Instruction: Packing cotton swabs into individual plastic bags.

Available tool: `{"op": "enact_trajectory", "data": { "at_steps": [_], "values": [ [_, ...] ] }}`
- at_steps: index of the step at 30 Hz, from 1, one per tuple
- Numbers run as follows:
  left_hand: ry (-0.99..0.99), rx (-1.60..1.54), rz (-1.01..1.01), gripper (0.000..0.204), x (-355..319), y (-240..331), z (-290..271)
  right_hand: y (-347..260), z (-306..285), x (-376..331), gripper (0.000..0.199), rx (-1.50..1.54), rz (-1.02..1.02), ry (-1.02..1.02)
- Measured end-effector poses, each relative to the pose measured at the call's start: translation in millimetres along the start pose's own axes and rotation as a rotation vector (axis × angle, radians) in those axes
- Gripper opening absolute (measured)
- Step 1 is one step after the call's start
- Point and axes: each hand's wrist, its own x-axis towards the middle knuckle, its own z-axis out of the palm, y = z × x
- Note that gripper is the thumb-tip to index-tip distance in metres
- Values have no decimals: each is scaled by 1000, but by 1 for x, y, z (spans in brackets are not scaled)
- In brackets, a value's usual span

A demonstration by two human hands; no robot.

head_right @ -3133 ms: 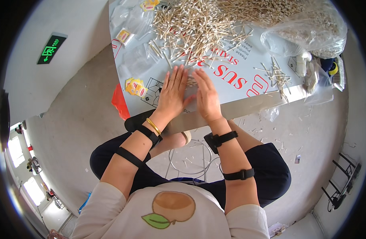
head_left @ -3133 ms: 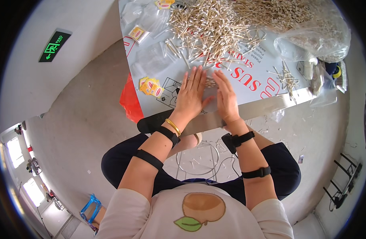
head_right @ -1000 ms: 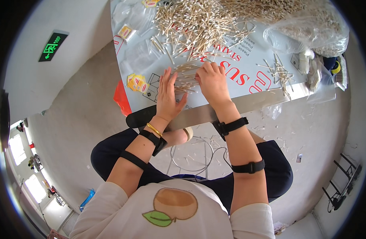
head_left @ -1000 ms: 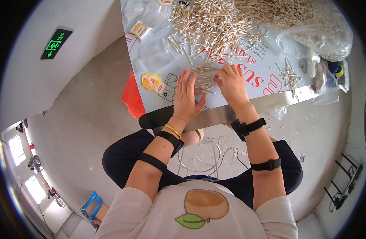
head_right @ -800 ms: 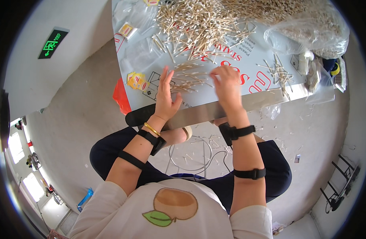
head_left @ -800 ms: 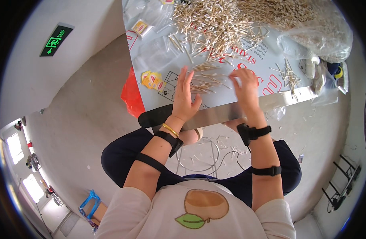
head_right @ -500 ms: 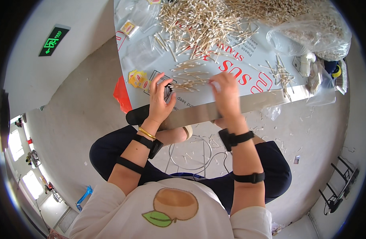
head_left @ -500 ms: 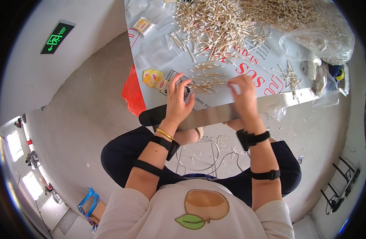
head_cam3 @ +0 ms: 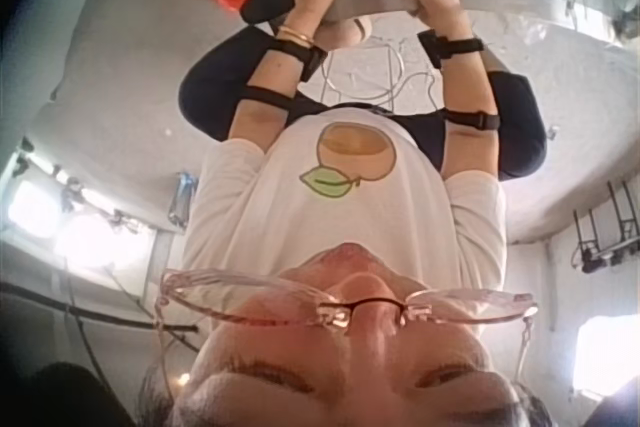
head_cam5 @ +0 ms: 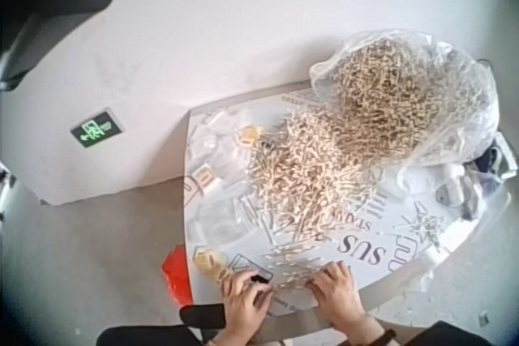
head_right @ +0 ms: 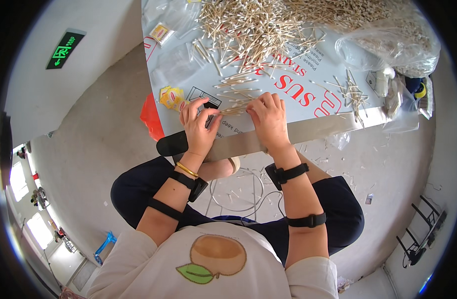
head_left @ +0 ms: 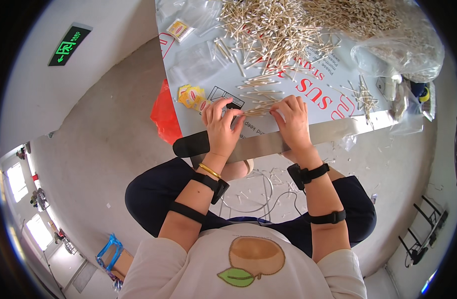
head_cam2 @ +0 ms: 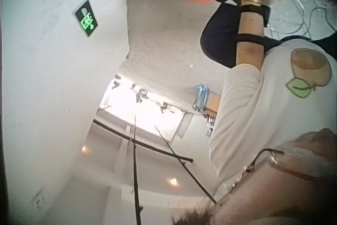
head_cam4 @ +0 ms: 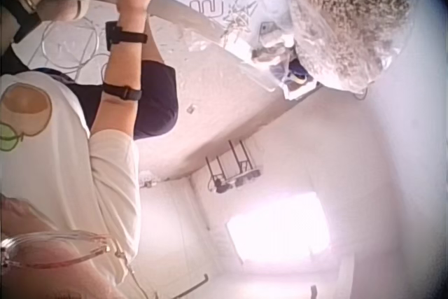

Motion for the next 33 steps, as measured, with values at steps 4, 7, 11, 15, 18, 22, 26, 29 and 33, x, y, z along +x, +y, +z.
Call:
{"op": "enact_trajectory", "data": {
  "at_steps": [4,7,11,15,18,22,26,29,33],
  "values": [
    [43,16,58,22,-1,-1,-2,-2,-9,1,18,10,-40,-58],
    [20,15,66,21,-2,-1,-2,-5,-10,-5,18,25,-63,-111],
    [-39,-12,82,23,-11,5,0,-5,-1,-11,19,17,-41,-125],
    [-38,-52,-9,33,-15,7,-4,-9,-2,3,20,80,31,-21],
    [-35,-61,-8,47,-7,15,-2,1,2,20,18,58,50,46],
    [-97,3,61,55,-6,13,8,-12,13,52,12,-27,-77,-55],
    [-74,6,11,72,-6,8,11,-25,30,68,8,-289,-241,-206],
    [-56,5,-18,78,-6,6,11,-29,34,74,9,-354,-312,-274],
    [-46,-8,-42,85,-5,1,8,-20,28,73,7,-131,-273,-157]
  ]
}}
